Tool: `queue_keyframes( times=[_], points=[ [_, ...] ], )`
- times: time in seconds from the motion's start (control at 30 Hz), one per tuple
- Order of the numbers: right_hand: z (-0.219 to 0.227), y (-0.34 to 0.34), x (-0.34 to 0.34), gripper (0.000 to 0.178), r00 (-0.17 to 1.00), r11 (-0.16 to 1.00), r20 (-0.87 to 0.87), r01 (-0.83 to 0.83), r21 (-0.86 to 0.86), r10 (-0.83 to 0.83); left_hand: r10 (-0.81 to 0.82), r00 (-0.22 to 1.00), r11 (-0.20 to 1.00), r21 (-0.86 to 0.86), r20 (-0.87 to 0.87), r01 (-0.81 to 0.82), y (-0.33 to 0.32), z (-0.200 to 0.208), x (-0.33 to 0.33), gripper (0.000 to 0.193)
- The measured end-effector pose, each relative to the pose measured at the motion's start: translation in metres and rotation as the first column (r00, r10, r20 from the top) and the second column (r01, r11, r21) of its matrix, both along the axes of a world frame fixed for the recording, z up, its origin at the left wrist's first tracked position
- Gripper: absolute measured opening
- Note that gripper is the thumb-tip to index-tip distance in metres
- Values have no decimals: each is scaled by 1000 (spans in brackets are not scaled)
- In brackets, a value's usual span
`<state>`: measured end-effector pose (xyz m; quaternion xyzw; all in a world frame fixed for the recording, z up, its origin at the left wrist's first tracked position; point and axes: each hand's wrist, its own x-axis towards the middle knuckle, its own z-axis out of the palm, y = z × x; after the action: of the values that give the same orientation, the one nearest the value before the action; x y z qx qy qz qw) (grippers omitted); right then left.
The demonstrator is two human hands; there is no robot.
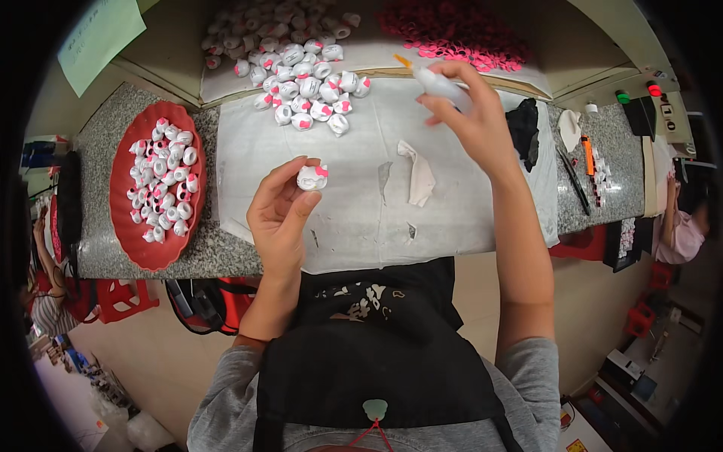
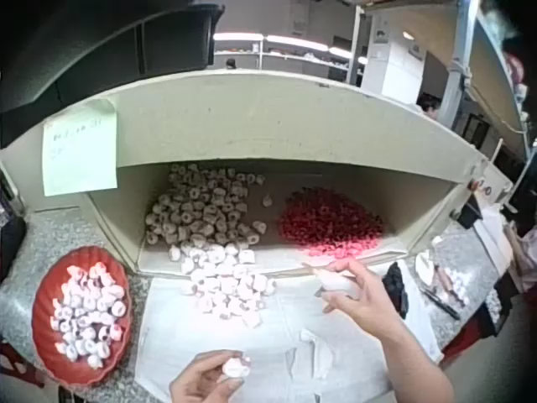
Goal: Apply glue to small pink components and attach them to plastic toy heads.
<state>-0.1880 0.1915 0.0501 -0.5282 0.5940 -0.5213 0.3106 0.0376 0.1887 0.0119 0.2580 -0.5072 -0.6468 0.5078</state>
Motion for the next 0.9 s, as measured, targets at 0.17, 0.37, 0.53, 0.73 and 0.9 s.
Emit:
queue_keyframes(
  times=[0.17, 0.37, 0.53, 0.73, 0.9],
  points=[
    [-30, -66, -28, 21, 467, 956, -835, 176, -236, -292, 0, 1000, 1000, 5, 10, 0, -1, 0, -3, 31],
    [-30, -65, -24, 23, 459, 986, -881, 157, -48, -116, 7, 999, 1000, 4, 37, -7, 1, -1, -2, 31],
    [-30, -47, -24, 22, 580, 996, -814, -41, -73, -36, 1, 1000, 1000, 17, 20, -1, -1, -1, -2, 31],
    [-25, -26, -19, 13, 822, 951, -551, -44, -308, -140, -31, 999, 996, 79, -31, 34, 2, 5, -8, 36],
    [8, 39, 40, 6, 976, 997, 215, 52, -53, -40, -59, 998, 993, 99, -8, 59, 6, 11, -10, 35]
  ],
)
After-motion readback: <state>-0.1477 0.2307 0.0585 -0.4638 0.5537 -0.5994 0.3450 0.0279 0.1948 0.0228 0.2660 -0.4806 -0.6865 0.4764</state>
